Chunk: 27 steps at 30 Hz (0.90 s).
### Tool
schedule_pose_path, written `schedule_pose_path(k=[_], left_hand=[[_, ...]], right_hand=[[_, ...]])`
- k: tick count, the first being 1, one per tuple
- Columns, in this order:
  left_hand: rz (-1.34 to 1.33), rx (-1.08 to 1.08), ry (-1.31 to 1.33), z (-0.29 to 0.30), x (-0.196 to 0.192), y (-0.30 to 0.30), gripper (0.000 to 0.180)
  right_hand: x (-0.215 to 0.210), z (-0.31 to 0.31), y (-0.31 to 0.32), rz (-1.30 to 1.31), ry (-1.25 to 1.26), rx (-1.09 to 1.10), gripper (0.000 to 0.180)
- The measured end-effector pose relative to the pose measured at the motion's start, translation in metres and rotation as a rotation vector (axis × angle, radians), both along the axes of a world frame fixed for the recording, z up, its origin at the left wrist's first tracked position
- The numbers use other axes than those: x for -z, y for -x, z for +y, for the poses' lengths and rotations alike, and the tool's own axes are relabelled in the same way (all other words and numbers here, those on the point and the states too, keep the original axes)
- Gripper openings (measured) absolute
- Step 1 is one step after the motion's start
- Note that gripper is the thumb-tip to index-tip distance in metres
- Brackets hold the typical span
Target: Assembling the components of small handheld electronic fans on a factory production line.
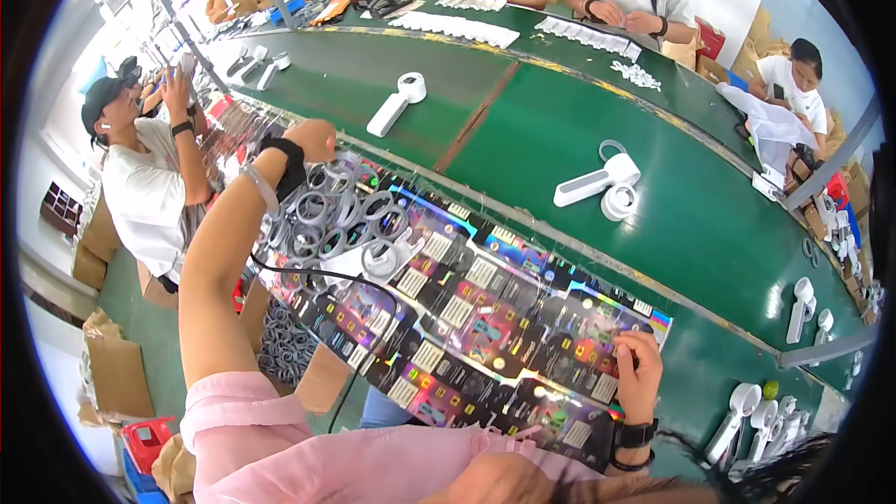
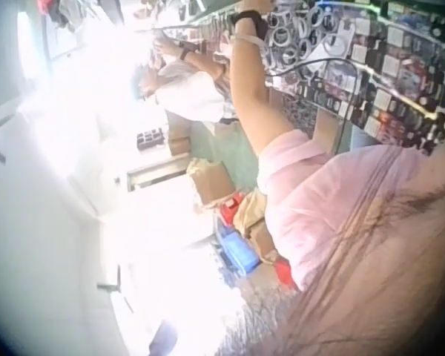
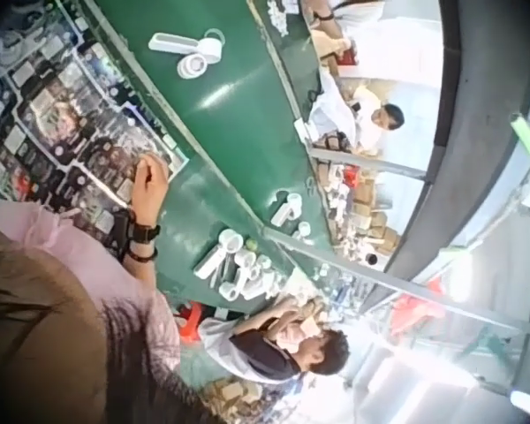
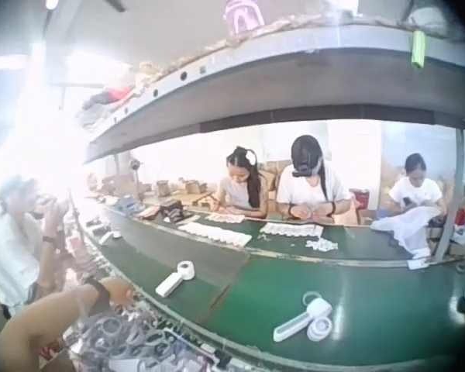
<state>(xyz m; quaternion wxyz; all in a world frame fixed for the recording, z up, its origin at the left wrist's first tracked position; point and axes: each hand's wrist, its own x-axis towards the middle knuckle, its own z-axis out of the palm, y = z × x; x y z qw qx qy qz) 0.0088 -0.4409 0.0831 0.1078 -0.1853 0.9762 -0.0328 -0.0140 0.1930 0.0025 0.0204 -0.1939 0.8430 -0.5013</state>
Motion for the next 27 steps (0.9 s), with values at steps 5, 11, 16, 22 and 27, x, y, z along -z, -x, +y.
schedule_pose_path(k=[5, 11, 16, 22, 27], left_hand=[[-0.120, 0.043, -0.051, -0.009, 0.018, -0.063, 0.020], [0.180, 0.045, 0.008, 0.037, -0.013, -0.047, 0.022], [0.251, 0.309, -0.319, 0.110, -0.005, 0.005, 0.027], [0.180, 0.380, -0.341, 0.234, 0.039, 0.088, 0.063], [0.242, 0.239, -0.466, 0.285, 0.068, 0.152, 0.080]], right_hand=[[0.011, 0.000, 0.001, 0.139, 0.017, -0.068, 0.011], [0.012, 0.004, -0.001, 0.151, 0.037, -0.069, 0.011], [0.010, -0.001, 0.000, 0.075, 0.090, -0.079, 0.011], [0.022, 0.011, 0.002, 0.053, 0.089, -0.034, 0.011], [0.027, 0.008, 0.008, 0.152, 0.096, -0.038, 0.009]])
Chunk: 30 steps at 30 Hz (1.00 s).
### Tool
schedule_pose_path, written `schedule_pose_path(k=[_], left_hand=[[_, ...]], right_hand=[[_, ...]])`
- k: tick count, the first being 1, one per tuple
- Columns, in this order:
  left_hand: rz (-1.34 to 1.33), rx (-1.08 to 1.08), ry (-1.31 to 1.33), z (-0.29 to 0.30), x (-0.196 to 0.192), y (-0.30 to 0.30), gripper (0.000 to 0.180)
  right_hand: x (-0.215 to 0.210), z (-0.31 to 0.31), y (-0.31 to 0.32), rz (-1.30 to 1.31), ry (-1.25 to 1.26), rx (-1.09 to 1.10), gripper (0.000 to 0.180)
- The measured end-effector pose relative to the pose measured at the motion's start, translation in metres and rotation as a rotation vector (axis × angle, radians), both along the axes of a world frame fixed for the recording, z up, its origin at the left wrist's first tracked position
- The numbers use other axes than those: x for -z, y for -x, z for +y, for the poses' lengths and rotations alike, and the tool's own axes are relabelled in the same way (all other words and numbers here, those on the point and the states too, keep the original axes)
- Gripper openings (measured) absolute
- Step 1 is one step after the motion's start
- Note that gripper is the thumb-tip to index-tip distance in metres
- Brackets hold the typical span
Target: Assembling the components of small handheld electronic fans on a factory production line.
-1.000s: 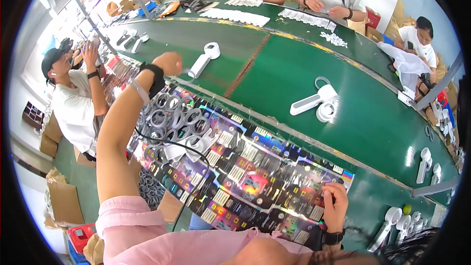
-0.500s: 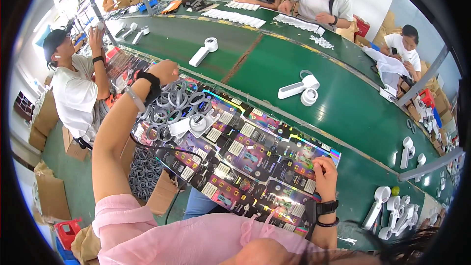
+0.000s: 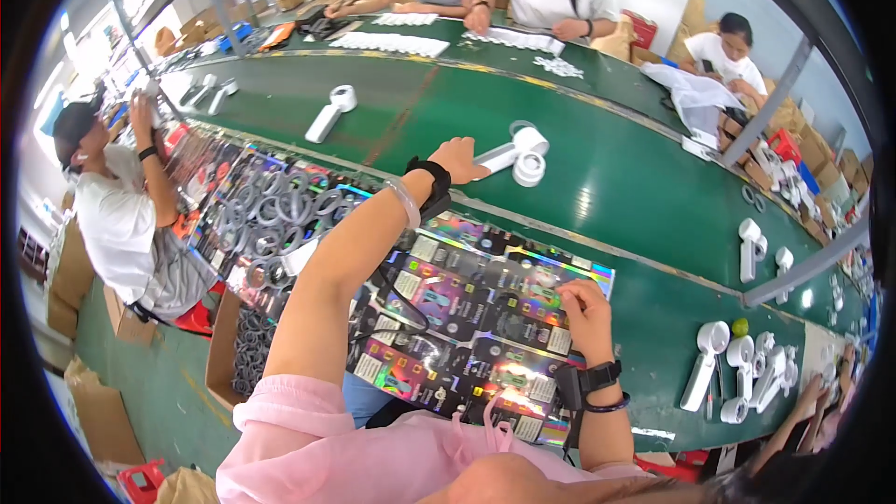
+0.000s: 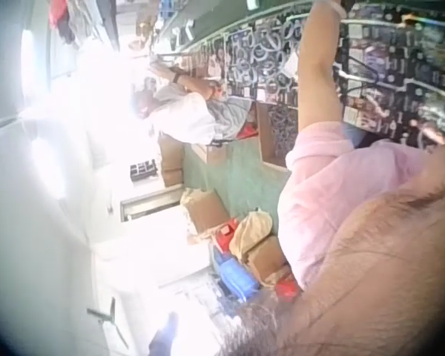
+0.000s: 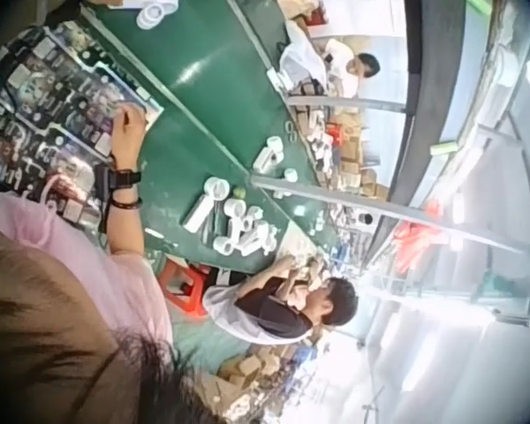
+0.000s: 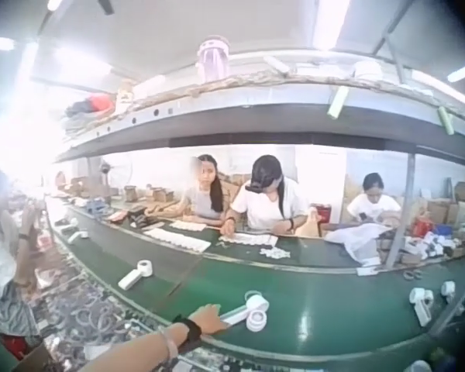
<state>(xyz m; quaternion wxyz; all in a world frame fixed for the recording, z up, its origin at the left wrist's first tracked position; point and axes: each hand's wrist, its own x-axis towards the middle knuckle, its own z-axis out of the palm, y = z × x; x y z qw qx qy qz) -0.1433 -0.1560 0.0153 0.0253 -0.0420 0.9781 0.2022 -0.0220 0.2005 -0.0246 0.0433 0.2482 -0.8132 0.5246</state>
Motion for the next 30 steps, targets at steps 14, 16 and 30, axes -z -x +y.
schedule_pose_path(k=[14, 16, 30], left_hand=[[0.222, -0.080, -0.200, 0.044, 0.031, 0.035, 0.040], [0.260, -0.053, -0.311, 0.059, 0.024, 0.012, 0.038], [0.179, -0.036, -1.138, 0.180, 0.031, -0.179, 0.077]], right_hand=[[-0.004, -0.001, -0.004, -0.103, 0.039, 0.006, 0.011], [0.004, 0.003, -0.004, -0.163, 0.051, 0.010, 0.019], [-0.024, -0.028, -0.031, -0.168, 0.305, -0.113, 0.088]])
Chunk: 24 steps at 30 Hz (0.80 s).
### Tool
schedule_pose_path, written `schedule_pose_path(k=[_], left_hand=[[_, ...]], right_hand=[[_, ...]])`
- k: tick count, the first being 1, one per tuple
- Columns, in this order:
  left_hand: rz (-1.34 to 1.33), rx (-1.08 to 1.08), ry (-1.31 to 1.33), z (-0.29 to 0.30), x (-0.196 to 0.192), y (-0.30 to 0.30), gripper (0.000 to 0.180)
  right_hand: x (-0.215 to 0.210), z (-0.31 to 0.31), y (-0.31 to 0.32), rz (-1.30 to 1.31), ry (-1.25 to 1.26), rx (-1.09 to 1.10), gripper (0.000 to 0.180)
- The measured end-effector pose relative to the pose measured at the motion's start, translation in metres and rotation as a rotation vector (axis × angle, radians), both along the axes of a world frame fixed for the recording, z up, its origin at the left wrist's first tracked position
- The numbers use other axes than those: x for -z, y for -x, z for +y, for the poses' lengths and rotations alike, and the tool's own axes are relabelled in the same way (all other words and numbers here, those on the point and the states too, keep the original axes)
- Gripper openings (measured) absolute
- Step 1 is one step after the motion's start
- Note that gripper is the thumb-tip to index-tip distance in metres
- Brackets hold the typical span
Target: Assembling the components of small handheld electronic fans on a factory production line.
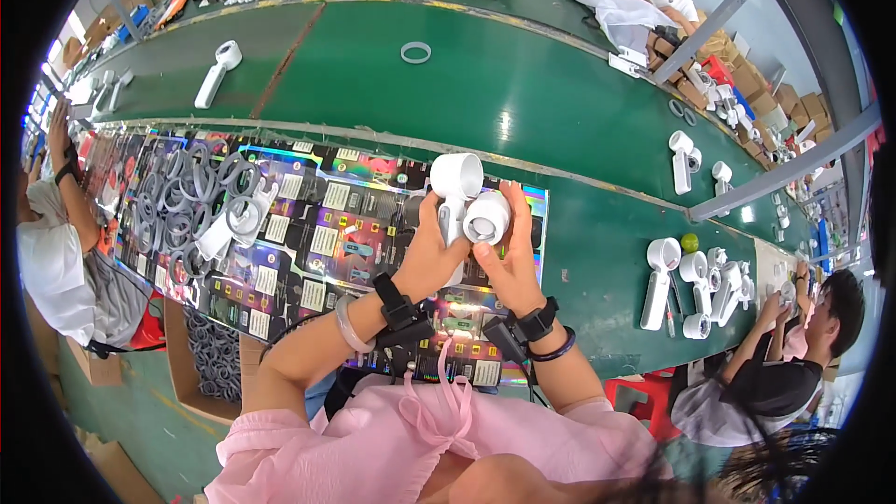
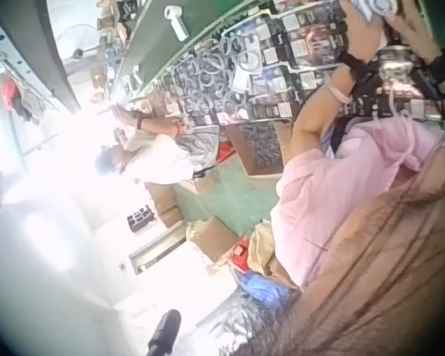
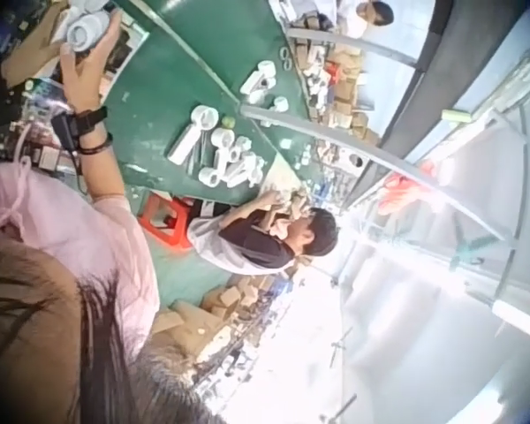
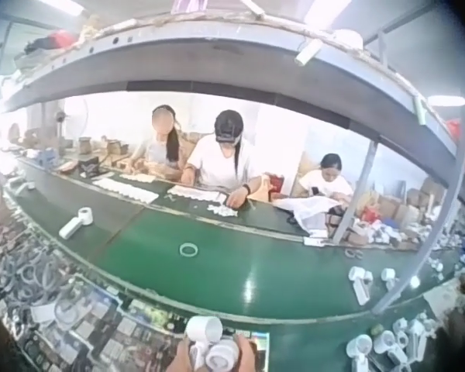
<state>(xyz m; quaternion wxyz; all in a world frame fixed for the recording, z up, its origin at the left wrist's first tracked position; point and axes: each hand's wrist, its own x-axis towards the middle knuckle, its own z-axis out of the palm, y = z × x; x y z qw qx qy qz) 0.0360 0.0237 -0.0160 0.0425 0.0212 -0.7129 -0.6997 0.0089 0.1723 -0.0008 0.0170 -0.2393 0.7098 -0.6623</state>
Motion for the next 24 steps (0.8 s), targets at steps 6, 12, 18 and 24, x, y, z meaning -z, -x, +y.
schedule_pose_path(k=[6, 12, 18, 24], left_hand=[[0.057, 0.099, 0.048, 0.001, 0.003, -0.008, 0.081], [0.044, 0.130, -0.017, -0.002, 0.003, -0.013, 0.077], [-0.022, 0.079, -0.220, -0.008, 0.002, -0.015, 0.077], [0.232, -0.006, 0.044, -0.011, 0.005, -0.015, 0.080]], right_hand=[[0.000, 0.005, 0.000, 0.359, -0.281, 0.128, 0.076], [-0.008, 0.006, 0.001, 0.412, -0.215, 0.087, 0.052], [-0.006, 0.007, 0.003, 0.207, -0.268, -0.071, 0.071], [-0.005, 0.005, -0.006, -0.018, -0.073, -0.042, 0.068]])
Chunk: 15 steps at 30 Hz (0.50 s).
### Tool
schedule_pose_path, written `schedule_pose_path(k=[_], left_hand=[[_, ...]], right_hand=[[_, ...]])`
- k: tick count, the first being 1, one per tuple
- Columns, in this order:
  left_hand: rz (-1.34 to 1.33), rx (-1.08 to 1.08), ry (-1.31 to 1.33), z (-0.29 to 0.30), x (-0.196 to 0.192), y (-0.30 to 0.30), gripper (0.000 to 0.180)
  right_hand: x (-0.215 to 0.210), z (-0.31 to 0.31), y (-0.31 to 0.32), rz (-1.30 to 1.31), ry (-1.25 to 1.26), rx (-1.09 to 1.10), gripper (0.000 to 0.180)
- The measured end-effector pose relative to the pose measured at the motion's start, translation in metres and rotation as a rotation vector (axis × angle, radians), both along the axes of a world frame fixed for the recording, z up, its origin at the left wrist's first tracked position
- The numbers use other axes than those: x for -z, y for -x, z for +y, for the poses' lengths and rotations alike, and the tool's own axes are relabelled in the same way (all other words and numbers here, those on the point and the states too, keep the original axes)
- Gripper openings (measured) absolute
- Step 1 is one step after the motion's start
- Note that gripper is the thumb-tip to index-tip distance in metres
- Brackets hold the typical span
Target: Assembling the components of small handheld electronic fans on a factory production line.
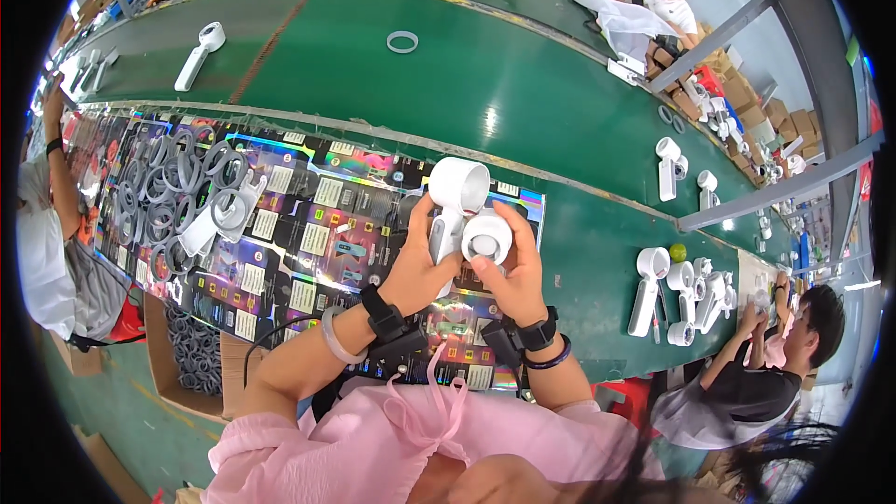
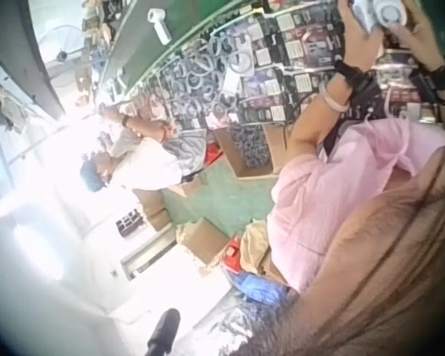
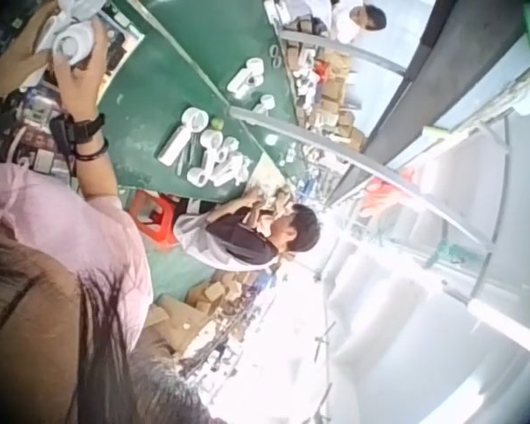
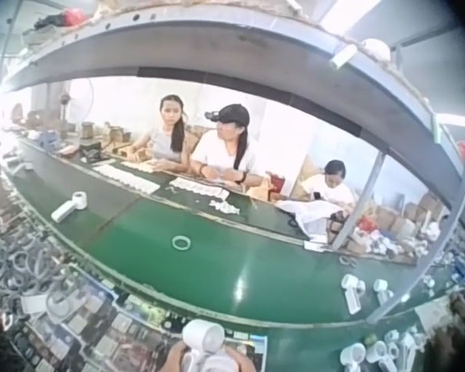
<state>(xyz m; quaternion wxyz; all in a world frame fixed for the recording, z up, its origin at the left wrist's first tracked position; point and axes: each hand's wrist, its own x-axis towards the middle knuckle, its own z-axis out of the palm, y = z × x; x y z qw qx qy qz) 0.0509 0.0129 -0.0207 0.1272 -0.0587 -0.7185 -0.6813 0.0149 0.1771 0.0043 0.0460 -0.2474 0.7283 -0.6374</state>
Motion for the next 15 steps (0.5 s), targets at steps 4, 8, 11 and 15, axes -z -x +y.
schedule_pose_path(k=[4, 8, 11, 15], left_hand=[[-0.155, 0.047, -0.062, -0.002, -0.006, -0.002, 0.083], [-0.150, 0.101, 0.011, -0.006, -0.004, 0.002, 0.079], [-0.127, 0.121, 0.169, -0.007, -0.016, -0.002, 0.081], [-0.072, 0.117, 0.297, -0.005, -0.007, -0.001, 0.081]], right_hand=[[0.000, 0.006, 0.004, -0.359, 0.276, -0.056, 0.052], [0.013, 0.012, 0.010, -0.319, 0.155, 0.035, 0.052], [0.009, 0.021, 0.012, -0.300, 0.014, 0.138, 0.065], [0.008, 0.016, 0.016, -0.167, -0.001, 0.224, 0.064]])
